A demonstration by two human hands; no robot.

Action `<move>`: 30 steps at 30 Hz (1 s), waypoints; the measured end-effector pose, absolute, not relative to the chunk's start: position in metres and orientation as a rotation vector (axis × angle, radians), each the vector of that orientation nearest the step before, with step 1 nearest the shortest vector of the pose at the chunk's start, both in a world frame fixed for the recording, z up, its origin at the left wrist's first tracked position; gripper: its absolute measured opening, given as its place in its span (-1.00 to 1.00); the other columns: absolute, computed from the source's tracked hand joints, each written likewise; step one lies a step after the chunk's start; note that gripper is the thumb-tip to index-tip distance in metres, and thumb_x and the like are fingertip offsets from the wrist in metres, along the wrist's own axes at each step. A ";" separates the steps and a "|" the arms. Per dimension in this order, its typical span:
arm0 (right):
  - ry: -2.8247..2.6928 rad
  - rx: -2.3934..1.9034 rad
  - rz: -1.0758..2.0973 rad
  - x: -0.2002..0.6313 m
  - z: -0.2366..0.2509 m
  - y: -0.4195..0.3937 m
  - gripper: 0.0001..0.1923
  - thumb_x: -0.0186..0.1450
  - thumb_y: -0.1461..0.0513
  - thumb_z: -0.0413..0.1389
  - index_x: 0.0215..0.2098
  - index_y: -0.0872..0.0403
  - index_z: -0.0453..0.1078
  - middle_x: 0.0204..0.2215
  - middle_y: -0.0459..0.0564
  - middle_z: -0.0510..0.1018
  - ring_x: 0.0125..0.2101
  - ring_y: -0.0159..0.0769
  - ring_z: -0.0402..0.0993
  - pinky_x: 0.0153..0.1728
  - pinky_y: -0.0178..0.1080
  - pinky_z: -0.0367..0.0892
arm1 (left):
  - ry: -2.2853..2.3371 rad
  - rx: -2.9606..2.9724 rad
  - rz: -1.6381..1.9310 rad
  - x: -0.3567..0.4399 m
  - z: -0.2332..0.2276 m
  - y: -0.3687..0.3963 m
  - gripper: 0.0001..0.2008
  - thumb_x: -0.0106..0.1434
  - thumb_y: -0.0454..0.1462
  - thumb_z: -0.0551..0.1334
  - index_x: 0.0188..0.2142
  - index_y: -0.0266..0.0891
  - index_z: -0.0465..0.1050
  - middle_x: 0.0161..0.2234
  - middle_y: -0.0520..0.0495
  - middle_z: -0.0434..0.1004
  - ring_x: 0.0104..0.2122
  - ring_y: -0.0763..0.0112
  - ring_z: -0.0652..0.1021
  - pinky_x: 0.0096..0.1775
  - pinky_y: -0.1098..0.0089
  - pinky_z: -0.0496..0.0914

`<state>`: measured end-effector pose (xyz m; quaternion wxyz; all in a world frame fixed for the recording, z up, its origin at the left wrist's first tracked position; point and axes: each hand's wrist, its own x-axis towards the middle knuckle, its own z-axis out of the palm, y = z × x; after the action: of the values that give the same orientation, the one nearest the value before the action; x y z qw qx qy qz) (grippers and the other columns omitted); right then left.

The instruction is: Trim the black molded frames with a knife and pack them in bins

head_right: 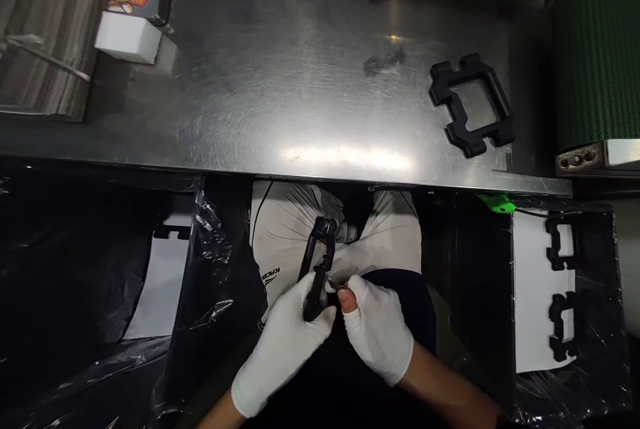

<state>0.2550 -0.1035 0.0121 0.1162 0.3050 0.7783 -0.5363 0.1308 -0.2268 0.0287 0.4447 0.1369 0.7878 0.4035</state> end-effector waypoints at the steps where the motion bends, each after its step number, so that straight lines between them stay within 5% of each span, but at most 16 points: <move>1: 2.264 0.912 -1.630 0.258 0.011 -0.101 -0.37 0.62 -0.26 -0.29 -0.30 -0.03 0.25 -0.42 -0.08 0.50 -0.44 -0.27 0.40 -0.36 -0.23 0.23 | 1.896 0.285 1.037 0.128 0.030 -0.228 -0.87 0.18 -0.25 0.28 -0.24 -0.13 0.47 -0.34 0.00 0.60 -0.36 0.27 0.57 -0.27 0.30 0.47; 6: 2.129 1.160 -1.773 0.276 0.006 -0.071 -0.48 0.62 -0.21 -0.13 -0.07 -0.02 0.40 -0.39 -0.11 0.50 -0.39 -0.26 0.44 -0.31 -0.23 0.39 | 1.427 0.034 1.333 0.107 0.039 -0.242 -0.56 0.50 0.11 0.14 -0.21 -0.21 0.49 -0.57 0.10 0.35 -0.58 0.42 0.37 -0.38 0.35 0.37; 9: 2.128 1.186 -1.766 0.280 0.004 -0.045 -0.46 0.63 -0.19 -0.13 0.14 -0.01 0.42 -0.42 -0.13 0.50 -0.43 -0.25 0.47 -0.31 -0.21 0.44 | 1.182 -0.096 1.492 0.085 0.045 -0.248 -0.45 0.56 0.12 0.04 -0.33 -0.22 0.48 -0.72 0.14 0.16 -0.68 0.49 0.23 -0.49 0.41 0.20; 12: 2.345 1.130 -1.553 0.271 0.009 -0.020 -0.45 0.63 -0.17 -0.13 0.26 -0.05 0.43 -0.20 0.00 0.63 -0.20 -0.13 0.61 -0.13 -0.11 0.52 | 1.167 -0.133 1.600 0.061 0.062 -0.241 -0.49 0.54 0.05 0.14 -0.42 -0.24 0.49 -0.76 0.13 0.09 -0.71 0.52 0.15 -0.57 0.42 0.05; 14: 2.533 1.120 -1.351 0.259 0.018 -0.006 -0.50 0.63 -0.13 -0.13 0.17 -0.05 0.48 -0.07 0.06 0.65 -0.05 -0.07 0.61 -0.01 -0.05 0.50 | 1.181 -0.176 1.679 0.046 0.080 -0.235 -0.57 0.49 0.03 0.21 -0.31 -0.25 0.57 -0.70 0.12 0.16 -0.68 0.51 0.21 -0.55 0.44 0.10; 17: 2.682 1.127 -1.195 0.235 0.038 0.013 -0.61 0.61 -0.06 -0.10 -0.05 -0.04 0.46 -0.18 0.01 0.66 -0.22 -0.13 0.60 -0.18 -0.12 0.49 | 1.145 -0.096 1.804 0.027 0.109 -0.228 -0.55 0.38 0.13 0.30 -0.13 -0.23 0.59 -0.58 0.10 0.27 -0.61 0.49 0.27 -0.50 0.41 0.22; 20: 2.763 1.114 -1.105 0.201 0.057 0.029 -0.70 0.60 0.00 -0.02 -0.02 -0.06 0.47 -0.32 -0.07 0.65 -0.36 -0.18 0.58 -0.32 -0.19 0.42 | 1.181 0.185 1.776 0.004 0.123 -0.219 -0.61 0.29 0.06 0.42 -0.31 -0.24 0.52 -0.55 0.10 0.22 -0.62 0.51 0.22 -0.51 0.37 0.18; 25: 3.032 0.717 -0.665 0.129 0.065 0.036 -0.60 0.62 0.20 -0.08 0.30 0.09 0.43 0.06 0.17 0.66 -0.04 -0.04 0.62 -0.07 -0.11 0.48 | 1.215 0.410 1.748 -0.043 0.099 -0.173 -0.72 0.23 -0.09 0.39 -0.29 -0.30 0.54 -0.59 0.14 0.18 -0.68 0.53 0.21 -0.51 0.33 0.23; 30: 2.967 0.345 -0.403 0.083 0.054 0.012 -0.57 0.67 0.18 -0.16 0.23 0.13 0.49 -0.04 0.18 0.64 -0.19 -0.04 0.61 -0.25 -0.11 0.46 | 1.191 0.334 1.734 -0.061 0.077 -0.141 -0.74 0.19 -0.15 0.35 -0.24 -0.33 0.54 -0.61 0.15 0.19 -0.70 0.55 0.22 -0.52 0.40 0.24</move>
<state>0.0830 0.0122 0.0540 0.0636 0.1143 0.9824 -0.1335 -0.0609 -0.1411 0.0773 0.4845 0.1371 0.4893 0.7120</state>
